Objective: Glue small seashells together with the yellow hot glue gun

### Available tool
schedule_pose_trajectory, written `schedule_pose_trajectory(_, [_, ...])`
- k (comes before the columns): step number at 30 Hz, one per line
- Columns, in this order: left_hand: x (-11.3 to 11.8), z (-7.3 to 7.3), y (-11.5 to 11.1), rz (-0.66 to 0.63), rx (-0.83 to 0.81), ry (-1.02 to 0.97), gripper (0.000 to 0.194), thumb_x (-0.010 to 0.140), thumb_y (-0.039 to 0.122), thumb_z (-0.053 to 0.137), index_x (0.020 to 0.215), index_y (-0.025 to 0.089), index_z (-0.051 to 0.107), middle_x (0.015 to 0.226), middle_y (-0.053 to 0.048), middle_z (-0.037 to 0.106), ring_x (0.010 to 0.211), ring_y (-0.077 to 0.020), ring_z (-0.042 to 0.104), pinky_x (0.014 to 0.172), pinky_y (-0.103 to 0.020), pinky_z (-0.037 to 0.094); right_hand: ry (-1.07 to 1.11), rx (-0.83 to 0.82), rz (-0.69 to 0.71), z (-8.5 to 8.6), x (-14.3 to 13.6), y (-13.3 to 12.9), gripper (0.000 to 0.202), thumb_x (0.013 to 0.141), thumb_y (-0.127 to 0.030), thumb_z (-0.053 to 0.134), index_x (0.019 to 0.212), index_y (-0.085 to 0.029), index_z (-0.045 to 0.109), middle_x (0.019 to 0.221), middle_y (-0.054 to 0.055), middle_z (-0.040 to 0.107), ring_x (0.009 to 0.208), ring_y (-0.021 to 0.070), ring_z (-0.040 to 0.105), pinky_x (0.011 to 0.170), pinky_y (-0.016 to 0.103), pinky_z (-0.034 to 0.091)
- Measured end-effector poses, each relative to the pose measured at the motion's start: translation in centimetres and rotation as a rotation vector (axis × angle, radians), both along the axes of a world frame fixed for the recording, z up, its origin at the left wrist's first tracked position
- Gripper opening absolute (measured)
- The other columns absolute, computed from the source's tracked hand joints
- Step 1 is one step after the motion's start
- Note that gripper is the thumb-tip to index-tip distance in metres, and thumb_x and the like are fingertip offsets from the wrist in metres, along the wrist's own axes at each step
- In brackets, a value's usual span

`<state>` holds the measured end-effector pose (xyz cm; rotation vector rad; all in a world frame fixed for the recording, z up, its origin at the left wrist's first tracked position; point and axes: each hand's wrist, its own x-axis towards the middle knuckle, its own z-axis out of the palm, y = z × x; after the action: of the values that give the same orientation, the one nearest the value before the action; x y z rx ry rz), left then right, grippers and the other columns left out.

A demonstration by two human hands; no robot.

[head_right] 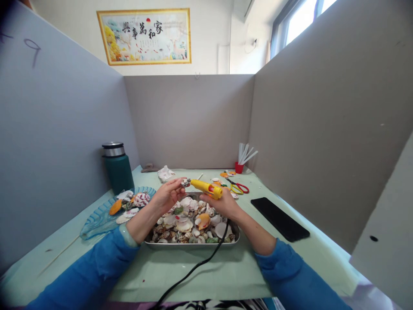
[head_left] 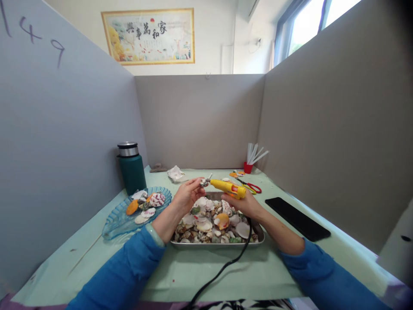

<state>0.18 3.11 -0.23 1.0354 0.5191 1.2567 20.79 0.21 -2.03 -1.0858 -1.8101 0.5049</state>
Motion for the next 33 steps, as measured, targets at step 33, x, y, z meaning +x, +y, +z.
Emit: schedule_pose_trajectory(33, [0.00, 0.15, -0.27, -0.004, 0.000, -0.017, 0.022, 0.072, 0.018, 0.068, 0.092, 0.011, 0.064, 0.072, -0.002, 0.062, 0.055, -0.0078, 0.057, 0.059, -0.022, 0.050, -0.017, 0.009, 0.032, -0.30, 0.12, 0.11, 0.030, 0.075, -0.045, 0.060, 0.073, -0.015, 0.058, 0.051, -0.003, 0.053, 0.045, 0.0090, 0.049, 0.042, 0.020, 0.040])
